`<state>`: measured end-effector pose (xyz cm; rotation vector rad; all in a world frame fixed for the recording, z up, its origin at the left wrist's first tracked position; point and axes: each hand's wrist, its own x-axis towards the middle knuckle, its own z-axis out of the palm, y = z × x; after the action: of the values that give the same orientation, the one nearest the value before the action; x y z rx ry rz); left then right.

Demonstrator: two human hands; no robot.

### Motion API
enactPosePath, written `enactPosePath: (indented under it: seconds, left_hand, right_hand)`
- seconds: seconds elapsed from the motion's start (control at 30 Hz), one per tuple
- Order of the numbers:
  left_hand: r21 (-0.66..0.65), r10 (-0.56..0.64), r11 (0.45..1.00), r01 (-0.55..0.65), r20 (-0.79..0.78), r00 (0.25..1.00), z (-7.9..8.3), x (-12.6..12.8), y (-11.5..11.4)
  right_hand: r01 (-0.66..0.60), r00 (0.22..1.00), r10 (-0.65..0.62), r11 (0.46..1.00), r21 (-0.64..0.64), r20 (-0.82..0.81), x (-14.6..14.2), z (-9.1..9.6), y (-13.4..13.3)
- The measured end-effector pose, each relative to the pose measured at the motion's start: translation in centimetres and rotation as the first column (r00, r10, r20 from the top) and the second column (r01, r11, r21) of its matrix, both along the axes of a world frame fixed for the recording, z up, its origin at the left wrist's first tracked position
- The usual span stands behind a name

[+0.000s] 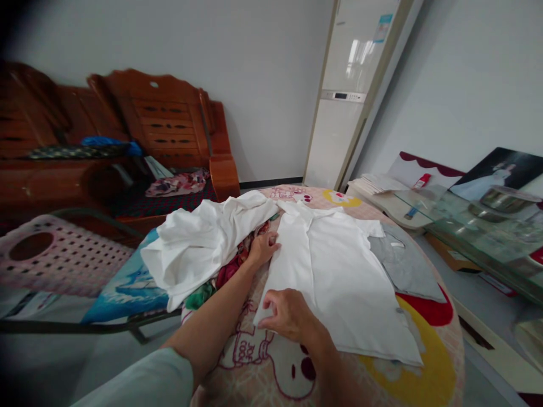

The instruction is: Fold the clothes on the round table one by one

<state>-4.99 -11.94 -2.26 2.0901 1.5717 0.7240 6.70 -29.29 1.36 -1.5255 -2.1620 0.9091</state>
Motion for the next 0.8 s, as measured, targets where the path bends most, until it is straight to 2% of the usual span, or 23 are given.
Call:
enactPosePath:
  seconds: [0.07,0.17,0.43,0.67,0.8]
  left_hand:
    - [-0.006,0.005,1.000,-0.005,0.008,1.000,0.07,0.10,-0.11]
    - [-0.001,0.013,1.000,-0.013,0.020,1.000,0.09,0.26,-0.13]
    - [-0.012,0.021,1.000,-0.020,0.065,0.998,-0.18,0.35,0.08]
    - [-0.018,0.012,1.000,-0.011,0.067,0.998,-0.11,0.35,0.12]
    - [-0.035,0.014,0.999,-0.011,0.068,0.998,-0.02,0.35,0.12]
  right_hand:
    - [-0.067,0.983,0.056,0.996,0.058,0.176,-0.66,0.07,-0.37]
    - [-0.132,0.956,0.103,0.987,0.090,0.276,-0.59,0.06,-0.57]
    - [-0.098,0.976,0.084,0.993,0.062,0.202,0.02,-0.32,-0.21]
    - [-0.136,0.960,0.092,0.979,0.152,0.266,-0.43,-0.06,-0.58]
    - [-0.130,0.970,0.099,0.982,0.134,0.220,-0.36,0.02,-0.57]
